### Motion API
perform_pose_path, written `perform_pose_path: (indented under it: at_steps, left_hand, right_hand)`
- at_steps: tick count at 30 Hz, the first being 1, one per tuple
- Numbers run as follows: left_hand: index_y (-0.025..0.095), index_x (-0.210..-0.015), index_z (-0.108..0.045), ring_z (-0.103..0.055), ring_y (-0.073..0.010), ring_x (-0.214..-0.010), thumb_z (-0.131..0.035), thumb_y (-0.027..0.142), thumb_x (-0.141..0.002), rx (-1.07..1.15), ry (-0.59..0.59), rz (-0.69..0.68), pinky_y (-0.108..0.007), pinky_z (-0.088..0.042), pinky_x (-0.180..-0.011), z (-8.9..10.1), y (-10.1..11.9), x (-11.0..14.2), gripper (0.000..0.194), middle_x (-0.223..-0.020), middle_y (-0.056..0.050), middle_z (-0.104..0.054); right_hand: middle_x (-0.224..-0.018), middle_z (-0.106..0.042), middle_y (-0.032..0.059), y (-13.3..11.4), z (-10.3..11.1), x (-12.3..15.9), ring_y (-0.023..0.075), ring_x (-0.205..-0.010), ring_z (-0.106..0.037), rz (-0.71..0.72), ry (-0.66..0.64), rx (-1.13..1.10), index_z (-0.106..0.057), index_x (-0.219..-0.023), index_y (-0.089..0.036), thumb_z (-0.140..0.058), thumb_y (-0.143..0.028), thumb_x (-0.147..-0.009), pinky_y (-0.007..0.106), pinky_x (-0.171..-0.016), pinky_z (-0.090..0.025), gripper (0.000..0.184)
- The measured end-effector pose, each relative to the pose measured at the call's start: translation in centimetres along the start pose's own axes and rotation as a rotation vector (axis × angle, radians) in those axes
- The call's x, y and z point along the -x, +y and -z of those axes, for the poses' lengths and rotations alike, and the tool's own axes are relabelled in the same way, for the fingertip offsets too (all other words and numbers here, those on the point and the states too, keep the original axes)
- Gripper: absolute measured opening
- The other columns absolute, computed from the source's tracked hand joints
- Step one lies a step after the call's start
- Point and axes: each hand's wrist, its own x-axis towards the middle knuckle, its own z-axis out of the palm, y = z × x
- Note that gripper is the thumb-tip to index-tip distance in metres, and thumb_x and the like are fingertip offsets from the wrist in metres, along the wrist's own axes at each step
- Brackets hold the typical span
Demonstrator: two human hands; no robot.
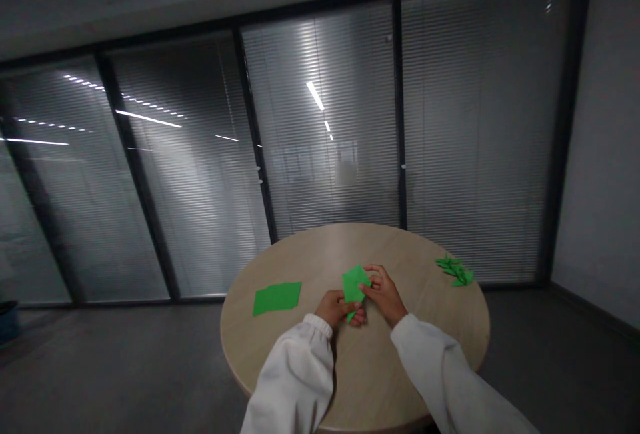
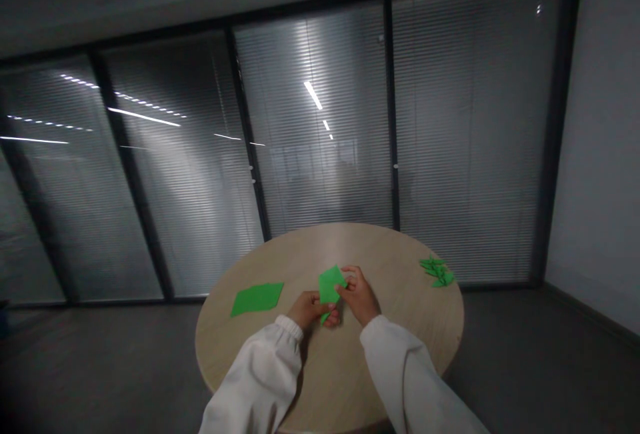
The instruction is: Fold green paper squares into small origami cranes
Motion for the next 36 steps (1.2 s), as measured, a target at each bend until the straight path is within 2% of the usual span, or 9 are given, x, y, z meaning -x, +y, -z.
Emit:
perform_pose_path:
  at_steps: [5, 10, 16, 19, 23, 26, 29, 32, 36]
  left_hand:
    - [0.008, -0.076, -0.064, -0.064, -0.0205, -0.059, -0.08, 0.042, -0.044, 0.033, 0.127, -0.076, -0.031, -0.05, -0.061, -0.1, 0.7, 0.1, 0.049, -0.059, -0.005, -0.067]
    - [0.008, -0.074, -0.065, -0.064, -0.0196, -0.058, -0.078, 0.041, -0.047, 0.005, 0.125, -0.079, -0.03, -0.05, -0.058, -0.1, 1.1, 0.4, 0.044, -0.058, -0.006, -0.067]
    - [0.008, -0.073, -0.064, -0.064, -0.0204, -0.058, -0.078, 0.038, -0.049, -0.013, 0.112, -0.064, -0.031, -0.05, -0.06, -0.2, 0.7, 0.3, 0.041, -0.057, -0.006, -0.066]
    - [0.009, -0.071, -0.063, -0.064, -0.0198, -0.056, -0.078, 0.037, -0.049, -0.003, 0.118, -0.072, -0.031, -0.05, -0.058, -0.3, 0.7, 0.3, 0.039, -0.058, -0.006, -0.067]
    - [0.01, -0.068, -0.061, -0.064, -0.0192, -0.055, -0.078, 0.037, -0.048, 0.013, 0.103, -0.068, -0.03, -0.05, -0.057, -0.6, 0.8, 0.4, 0.038, -0.059, -0.006, -0.067]
    - [0.01, -0.067, -0.06, -0.063, -0.0182, -0.053, -0.078, 0.038, -0.048, 0.028, 0.115, -0.09, -0.029, -0.05, -0.055, -0.8, 0.9, 0.5, 0.039, -0.058, -0.005, -0.067]
    - [0.009, -0.066, -0.06, -0.063, -0.0181, -0.053, -0.078, 0.04, -0.048, 0.018, 0.134, -0.099, -0.029, -0.049, -0.054, -0.8, 1.0, 0.5, 0.04, -0.058, -0.006, -0.066]
    - [0.009, -0.068, -0.061, -0.063, -0.0189, -0.055, -0.077, 0.043, -0.047, 0.006, 0.134, -0.091, -0.03, -0.049, -0.056, -0.6, 1.1, 0.5, 0.043, -0.057, -0.006, -0.066]
    - [0.009, -0.069, -0.062, -0.064, -0.0211, -0.059, -0.078, 0.045, -0.044, -0.006, 0.094, -0.069, -0.032, -0.05, -0.06, -0.4, 0.9, 0.4, 0.046, -0.055, -0.003, -0.064]
  right_hand:
    - [-0.064, -0.061, -0.0041, 0.3, 0.0, 0.0, 0.0166, -0.062, -0.062, -0.079, -0.06, -0.016, -0.043, -0.104, -0.022, -0.073, -0.034, -0.058, 0.031, -0.065, -0.049, 0.057]
    - [-0.064, -0.065, -0.0026, 0.9, 0.2, -0.1, 0.0172, -0.064, -0.063, -0.104, -0.055, -0.029, -0.047, -0.099, -0.02, -0.076, -0.033, -0.055, 0.032, -0.068, -0.048, 0.054]
    - [-0.064, -0.065, -0.0034, 1.2, 0.3, -0.1, 0.016, -0.062, -0.062, -0.138, -0.062, -0.04, -0.047, -0.099, -0.02, -0.076, -0.029, -0.054, 0.029, -0.064, -0.047, 0.054]
    - [-0.062, -0.064, -0.0034, 1.0, 0.6, -0.3, 0.0161, -0.059, -0.061, -0.12, 0.016, -0.002, -0.048, -0.094, -0.021, -0.076, -0.031, -0.054, 0.028, -0.062, -0.045, 0.05]
    - [-0.067, -0.067, -0.0002, 0.8, 1.2, -0.6, 0.0188, -0.065, -0.062, -0.095, 0.207, -0.001, -0.049, -0.091, -0.02, -0.076, -0.038, -0.054, 0.03, -0.064, -0.045, 0.049]
    - [-0.069, -0.067, 0.0009, 0.9, 1.3, -0.7, 0.0195, -0.068, -0.062, -0.068, 0.255, -0.019, -0.05, -0.094, -0.02, -0.075, -0.041, -0.054, 0.03, -0.065, -0.045, 0.052]
    - [-0.07, -0.067, 0.001, 1.1, 1.1, -0.7, 0.0185, -0.068, -0.062, -0.063, 0.222, -0.043, -0.05, -0.099, -0.02, -0.074, -0.042, -0.056, 0.029, -0.066, -0.045, 0.054]
    - [-0.068, -0.066, -0.0001, 1.1, 0.6, -0.6, 0.0172, -0.066, -0.061, -0.107, 0.094, -0.077, -0.053, -0.103, -0.019, -0.075, -0.042, -0.056, 0.029, -0.064, -0.045, 0.057]
    - [-0.066, -0.067, 0.0025, 1.1, 0.2, -0.4, 0.0182, -0.063, -0.061, -0.147, -0.043, -0.049, -0.063, -0.081, -0.016, -0.077, -0.043, -0.051, 0.03, -0.063, -0.046, 0.043]
